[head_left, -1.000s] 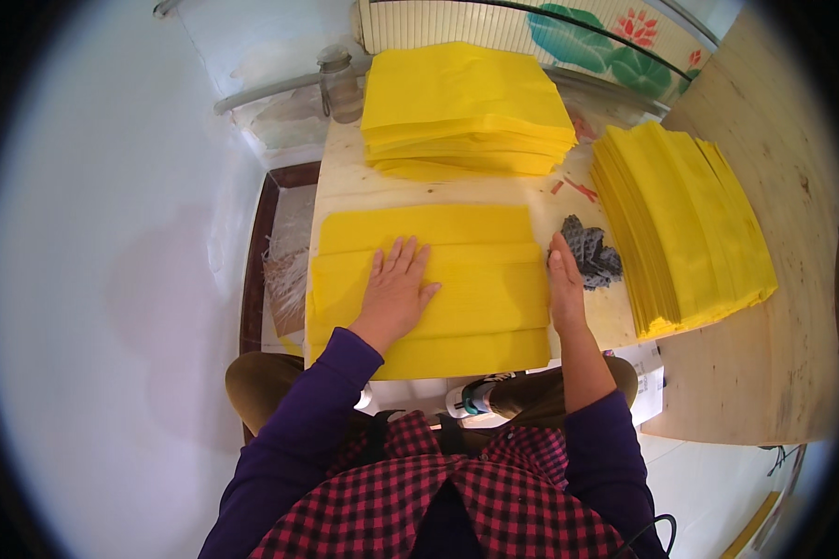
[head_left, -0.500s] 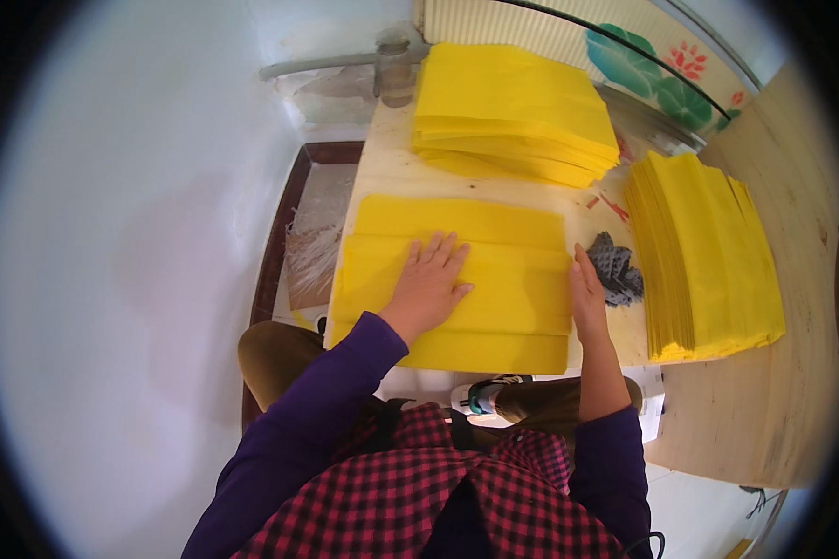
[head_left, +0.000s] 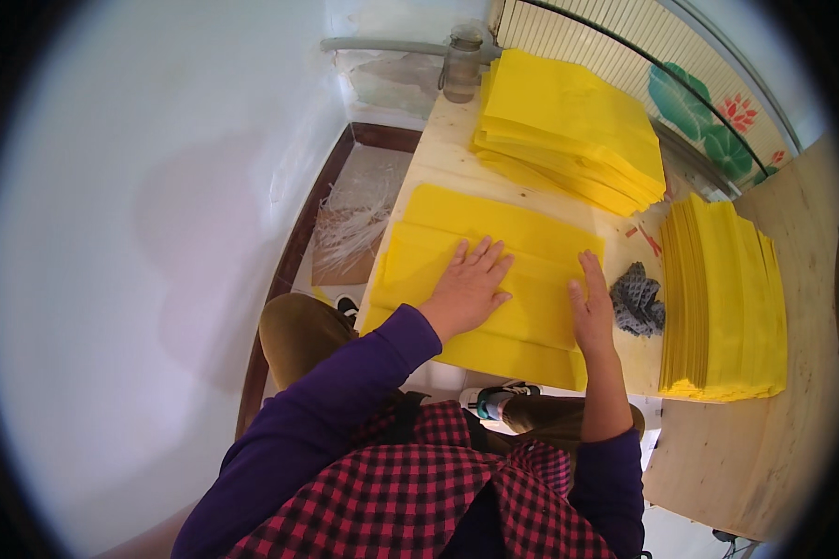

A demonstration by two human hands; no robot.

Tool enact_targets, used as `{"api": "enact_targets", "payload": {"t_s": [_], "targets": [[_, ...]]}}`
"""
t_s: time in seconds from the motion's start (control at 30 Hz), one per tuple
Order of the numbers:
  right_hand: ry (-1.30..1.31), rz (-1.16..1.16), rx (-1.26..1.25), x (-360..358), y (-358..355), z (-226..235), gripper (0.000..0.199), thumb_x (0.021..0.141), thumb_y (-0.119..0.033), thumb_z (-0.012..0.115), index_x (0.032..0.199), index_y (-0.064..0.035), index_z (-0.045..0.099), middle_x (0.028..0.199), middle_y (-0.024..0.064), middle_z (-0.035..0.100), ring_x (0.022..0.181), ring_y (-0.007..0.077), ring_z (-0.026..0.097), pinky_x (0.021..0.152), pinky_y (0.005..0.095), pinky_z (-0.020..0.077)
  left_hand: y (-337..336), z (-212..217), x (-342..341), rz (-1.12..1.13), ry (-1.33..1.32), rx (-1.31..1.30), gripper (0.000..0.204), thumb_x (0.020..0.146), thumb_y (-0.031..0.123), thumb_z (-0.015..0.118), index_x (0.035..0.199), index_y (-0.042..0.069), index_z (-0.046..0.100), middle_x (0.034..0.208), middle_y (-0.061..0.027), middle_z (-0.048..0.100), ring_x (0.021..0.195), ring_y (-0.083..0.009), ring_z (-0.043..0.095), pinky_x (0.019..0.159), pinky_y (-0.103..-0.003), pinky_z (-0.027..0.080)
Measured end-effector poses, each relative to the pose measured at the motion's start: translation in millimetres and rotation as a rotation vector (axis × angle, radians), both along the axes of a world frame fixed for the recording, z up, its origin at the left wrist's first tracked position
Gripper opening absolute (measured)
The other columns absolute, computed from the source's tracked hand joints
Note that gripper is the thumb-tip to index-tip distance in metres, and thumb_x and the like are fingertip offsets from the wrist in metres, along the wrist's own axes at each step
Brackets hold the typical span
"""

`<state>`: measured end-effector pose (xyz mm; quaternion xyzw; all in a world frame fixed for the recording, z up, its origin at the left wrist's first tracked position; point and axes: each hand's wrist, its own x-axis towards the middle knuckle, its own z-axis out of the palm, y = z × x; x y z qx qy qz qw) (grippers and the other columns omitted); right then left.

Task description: The person folds yellow fabric sheets by hand on a table, repeatedly folding each sheet in half and then again, then stacking the folded pieces. The person works one sheet at a time, smoothing creases and aligning edges before adding each folded sheet to a growing stack.

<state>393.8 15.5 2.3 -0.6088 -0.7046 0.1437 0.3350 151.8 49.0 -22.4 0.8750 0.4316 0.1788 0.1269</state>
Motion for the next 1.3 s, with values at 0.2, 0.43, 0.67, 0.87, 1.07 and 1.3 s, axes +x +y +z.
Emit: {"api": "enact_targets", "payload": {"t_s": [0.2, 0.43, 0.67, 0.87, 1.07, 1.3], "targets": [[-0.198, 0.044, -0.025, -30, 10, -12, 0.056, 0.094, -0.027, 0.053, 0.139, 0.0029, 0.038, 0.146, 0.0247, 0.035, 0.138, 0.0391, 0.029, 0.114, 0.0467, 0.0212, -1, -1, 2, -0.002, -0.018, 0.002, 0.059, 0.091, 0.035, 0.056, 0.140, 0.006, 0.040, 0.149, -0.0166, 0.033, 0.141, -0.0311, 0.025, 0.115, -0.049, 0.016], [-0.407, -0.025, -0.152, -56, 10, -27, 0.068, 0.093, -0.041, 0.050, 0.143, 0.0025, 0.033, 0.151, 0.0215, 0.029, 0.142, 0.0342, 0.023, 0.115, 0.0474, 0.0157, -1, -1, 2, 0.003, 0.006, -0.043, 0.059, 0.090, 0.035, 0.056, 0.139, 0.006, 0.041, 0.149, -0.0167, 0.034, 0.141, -0.0306, 0.026, 0.115, -0.048, 0.016], [-0.399, -0.022, -0.195, -64, 9, -25, 0.072, 0.094, -0.048, 0.046, 0.144, 0.0019, 0.031, 0.153, 0.0179, 0.025, 0.144, 0.0292, 0.019, 0.117, 0.0452, 0.0129, 0, 0, 2, 0.014, 0.025, -0.040, 0.059, 0.091, 0.035, 0.055, 0.139, 0.004, 0.041, 0.149, -0.0163, 0.033, 0.141, -0.0304, 0.026, 0.115, -0.048, 0.016], [-0.499, -0.062, -0.308, -54, 8, -23, 0.079, 0.094, -0.054, 0.041, 0.148, 0.0003, 0.022, 0.156, 0.0157, 0.021, 0.146, 0.0259, 0.015, 0.118, 0.0432, 0.0112, 1, -2, 1, 0.007, 0.030, -0.004, 0.061, 0.090, 0.036, 0.056, 0.138, 0.003, 0.042, 0.146, -0.0157, 0.038, 0.140, -0.0292, 0.029, 0.115, -0.048, 0.017], [-0.492, -0.123, -0.254, -21, 7, -22, 0.075, 0.095, -0.049, 0.042, 0.147, 0.0023, 0.024, 0.154, 0.0202, 0.022, 0.144, 0.0308, 0.018, 0.116, 0.0451, 0.0146, 1, -4, 2, 0.008, 0.030, 0.027, 0.061, 0.090, 0.036, 0.057, 0.138, 0.002, 0.042, 0.146, -0.0152, 0.038, 0.139, -0.0292, 0.029, 0.115, -0.048, 0.017], [-0.524, -0.223, -0.322, 1, 13, -23, 0.081, 0.094, -0.056, 0.040, 0.148, 0.0011, 0.022, 0.156, 0.0164, 0.018, 0.146, 0.0271, 0.014, 0.117, 0.0460, 0.0100, 1, -1, -5, 0.082, 0.143, -0.018, 0.069, 0.092, 0.043, 0.051, 0.144, 0.003, 0.033, 0.152, -0.0141, 0.031, 0.143, -0.0262, 0.024, 0.115, -0.050, 0.013]]}}
